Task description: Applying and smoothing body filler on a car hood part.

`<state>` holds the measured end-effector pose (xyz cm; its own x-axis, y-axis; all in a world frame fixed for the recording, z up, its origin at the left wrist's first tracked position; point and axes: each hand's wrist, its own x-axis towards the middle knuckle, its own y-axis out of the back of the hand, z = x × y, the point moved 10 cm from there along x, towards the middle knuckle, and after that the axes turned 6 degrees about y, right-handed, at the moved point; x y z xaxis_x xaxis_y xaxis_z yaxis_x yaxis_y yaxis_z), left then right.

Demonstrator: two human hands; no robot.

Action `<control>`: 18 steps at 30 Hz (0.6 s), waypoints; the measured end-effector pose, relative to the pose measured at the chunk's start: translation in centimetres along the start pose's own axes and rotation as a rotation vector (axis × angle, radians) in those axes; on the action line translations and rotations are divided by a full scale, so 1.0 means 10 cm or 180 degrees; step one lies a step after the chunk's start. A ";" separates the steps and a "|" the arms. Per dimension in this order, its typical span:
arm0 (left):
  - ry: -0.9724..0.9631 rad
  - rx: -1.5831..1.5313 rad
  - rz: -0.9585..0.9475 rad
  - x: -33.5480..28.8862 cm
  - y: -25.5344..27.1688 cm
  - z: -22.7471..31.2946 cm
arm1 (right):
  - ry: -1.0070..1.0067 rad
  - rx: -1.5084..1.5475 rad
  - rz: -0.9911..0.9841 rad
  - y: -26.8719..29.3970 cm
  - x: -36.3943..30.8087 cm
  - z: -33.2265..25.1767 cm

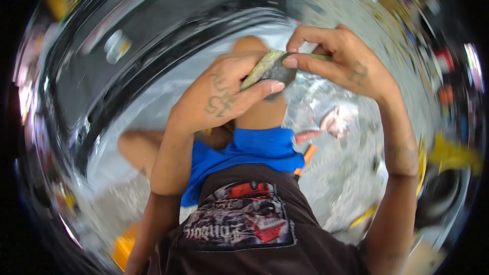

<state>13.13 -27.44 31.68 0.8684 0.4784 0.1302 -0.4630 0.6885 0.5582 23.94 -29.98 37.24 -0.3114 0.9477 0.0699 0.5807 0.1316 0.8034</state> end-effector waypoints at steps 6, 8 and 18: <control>0.1278 0.0476 0.3478 -2.99 1.45 0.24 | 0.0566 0.1499 0.0473 -0.71 0.96 -1.37; 0.1827 0.0318 0.4712 -4.48 1.41 0.33 | 0.0414 0.1915 -0.0077 -1.50 1.19 -1.80; 0.3399 0.1511 0.5389 -6.20 -0.32 0.33 | -0.1497 0.5771 -0.2202 -5.41 0.59 -3.12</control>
<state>-38.64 -61.13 24.55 -0.7882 0.5339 0.3060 -0.2984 -0.7665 0.5687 -32.76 -40.62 12.63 -0.7659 0.5646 -0.3076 0.5102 0.2426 -0.8251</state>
